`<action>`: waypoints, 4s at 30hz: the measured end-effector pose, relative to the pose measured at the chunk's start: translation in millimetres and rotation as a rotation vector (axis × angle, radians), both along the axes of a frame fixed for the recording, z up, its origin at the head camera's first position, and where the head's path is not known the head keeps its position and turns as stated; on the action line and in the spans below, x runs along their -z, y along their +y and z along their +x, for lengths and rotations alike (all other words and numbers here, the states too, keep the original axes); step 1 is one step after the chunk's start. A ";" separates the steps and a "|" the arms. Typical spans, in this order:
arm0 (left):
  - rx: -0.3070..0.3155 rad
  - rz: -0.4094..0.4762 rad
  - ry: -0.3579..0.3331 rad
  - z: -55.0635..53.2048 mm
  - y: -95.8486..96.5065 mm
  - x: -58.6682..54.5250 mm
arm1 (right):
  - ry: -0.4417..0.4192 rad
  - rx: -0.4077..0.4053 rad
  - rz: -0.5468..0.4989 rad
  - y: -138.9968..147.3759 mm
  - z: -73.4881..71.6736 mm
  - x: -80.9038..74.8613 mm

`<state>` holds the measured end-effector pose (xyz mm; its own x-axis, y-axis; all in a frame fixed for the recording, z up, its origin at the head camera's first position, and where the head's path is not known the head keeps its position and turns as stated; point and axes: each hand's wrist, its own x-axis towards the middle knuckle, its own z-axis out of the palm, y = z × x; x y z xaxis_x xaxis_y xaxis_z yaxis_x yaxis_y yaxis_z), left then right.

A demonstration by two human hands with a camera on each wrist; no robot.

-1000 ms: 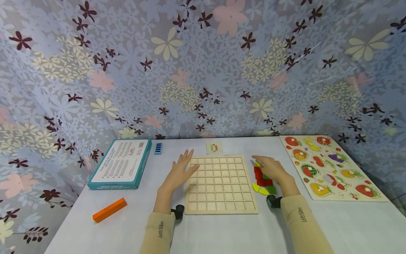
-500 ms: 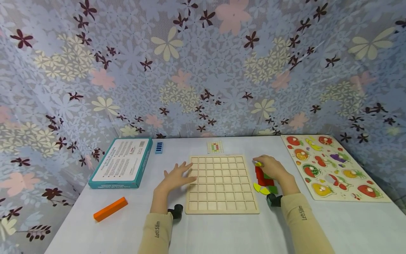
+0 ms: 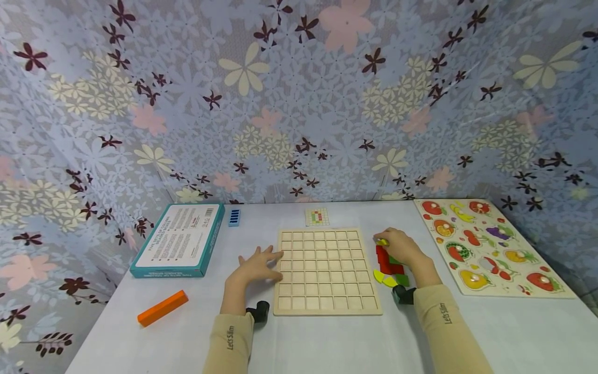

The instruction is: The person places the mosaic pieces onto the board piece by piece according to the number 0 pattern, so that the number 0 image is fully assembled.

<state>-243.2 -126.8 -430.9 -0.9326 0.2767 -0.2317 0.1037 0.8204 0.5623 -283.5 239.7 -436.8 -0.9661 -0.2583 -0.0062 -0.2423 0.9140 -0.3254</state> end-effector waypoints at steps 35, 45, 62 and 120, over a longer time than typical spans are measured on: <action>0.022 0.076 0.034 -8.5 -8.7 3.2 | -0.054 0.147 -0.164 -6.9 3.4 -6.6; -0.081 0.438 0.020 -14.9 -11.1 4.0 | 0.036 0.191 -0.342 -22.8 14.1 -19.7; -0.159 0.616 -0.162 -11.6 -12.1 15.6 | 0.095 0.199 -0.454 -41.7 24.6 -28.0; -0.165 0.754 -0.289 -15.0 -22.8 28.1 | -0.016 0.130 -0.563 -90.2 19.7 -26.5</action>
<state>-258.2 -149.6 -459.0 -0.9071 0.3183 -0.2755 -0.2181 0.2043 0.9543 -263.8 149.5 -410.3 -0.9910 -0.1048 0.0828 -0.1302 0.6206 -0.7732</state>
